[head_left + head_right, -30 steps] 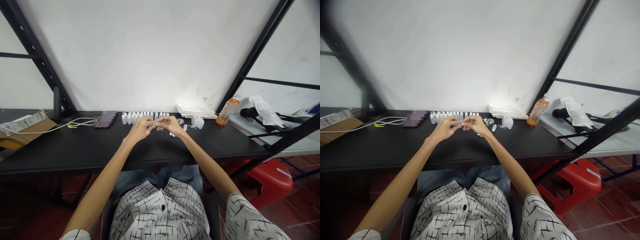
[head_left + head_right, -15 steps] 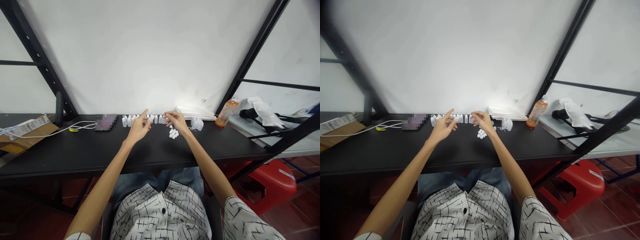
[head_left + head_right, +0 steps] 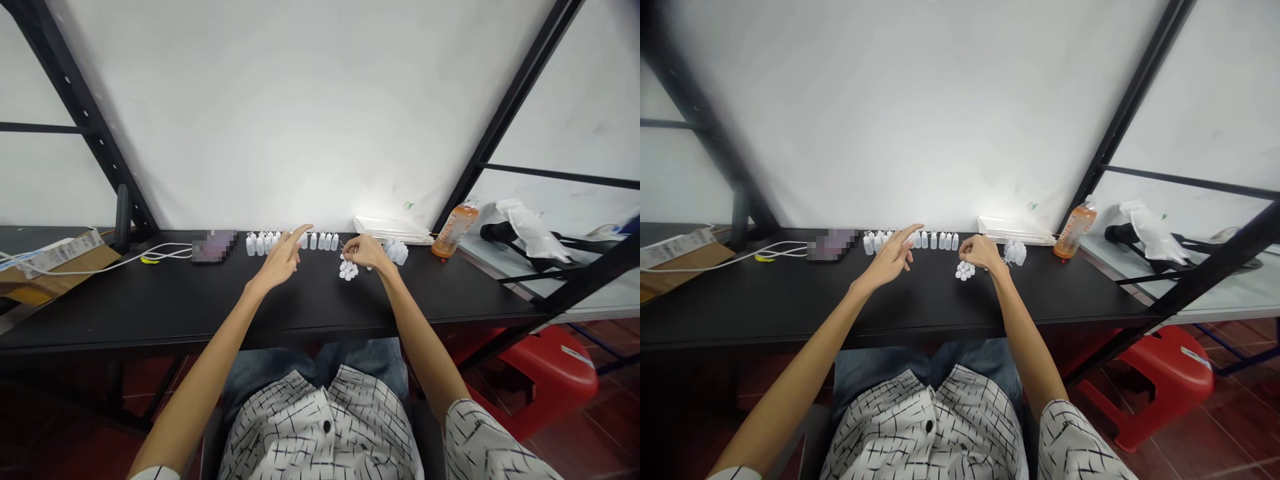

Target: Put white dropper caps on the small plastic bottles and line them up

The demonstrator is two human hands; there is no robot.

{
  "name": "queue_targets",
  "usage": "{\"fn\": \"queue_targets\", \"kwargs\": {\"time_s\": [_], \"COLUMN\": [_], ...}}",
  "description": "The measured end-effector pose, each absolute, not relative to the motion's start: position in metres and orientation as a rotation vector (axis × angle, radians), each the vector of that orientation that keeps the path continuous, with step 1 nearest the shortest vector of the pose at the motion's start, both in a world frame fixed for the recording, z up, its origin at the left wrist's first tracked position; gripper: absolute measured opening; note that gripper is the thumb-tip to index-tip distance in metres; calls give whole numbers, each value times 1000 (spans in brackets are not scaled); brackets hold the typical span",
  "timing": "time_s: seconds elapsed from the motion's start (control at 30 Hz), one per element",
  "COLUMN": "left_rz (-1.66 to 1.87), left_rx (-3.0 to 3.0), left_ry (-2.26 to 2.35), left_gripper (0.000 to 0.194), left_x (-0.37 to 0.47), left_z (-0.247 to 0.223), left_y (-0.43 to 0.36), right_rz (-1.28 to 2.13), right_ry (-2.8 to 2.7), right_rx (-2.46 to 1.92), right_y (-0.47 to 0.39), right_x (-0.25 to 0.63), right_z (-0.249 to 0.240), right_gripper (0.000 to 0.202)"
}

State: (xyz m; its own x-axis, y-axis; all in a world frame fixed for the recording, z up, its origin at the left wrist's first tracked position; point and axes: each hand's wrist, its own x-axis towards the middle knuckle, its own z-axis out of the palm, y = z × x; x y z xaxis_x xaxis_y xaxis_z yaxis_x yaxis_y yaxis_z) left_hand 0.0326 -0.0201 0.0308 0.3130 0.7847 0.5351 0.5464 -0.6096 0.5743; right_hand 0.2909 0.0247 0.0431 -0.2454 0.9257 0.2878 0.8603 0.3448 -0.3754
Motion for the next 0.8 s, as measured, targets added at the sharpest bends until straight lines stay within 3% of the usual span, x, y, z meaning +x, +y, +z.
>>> {"fn": "queue_targets", "kwargs": {"time_s": [0.53, 0.8], "left_rz": [1315, 1205], "left_rx": [2176, 2341], "left_ry": [1190, 1409], "left_gripper": [42, 35], "left_x": [34, 36], "left_z": [29, 36], "left_y": [-16, -23], "right_rz": [12, 35], "right_ry": [-2252, -2276], "right_rx": [-1753, -1597], "right_y": [25, 30], "right_x": [284, 284], "right_z": [42, 37], "right_gripper": [11, 15]}}
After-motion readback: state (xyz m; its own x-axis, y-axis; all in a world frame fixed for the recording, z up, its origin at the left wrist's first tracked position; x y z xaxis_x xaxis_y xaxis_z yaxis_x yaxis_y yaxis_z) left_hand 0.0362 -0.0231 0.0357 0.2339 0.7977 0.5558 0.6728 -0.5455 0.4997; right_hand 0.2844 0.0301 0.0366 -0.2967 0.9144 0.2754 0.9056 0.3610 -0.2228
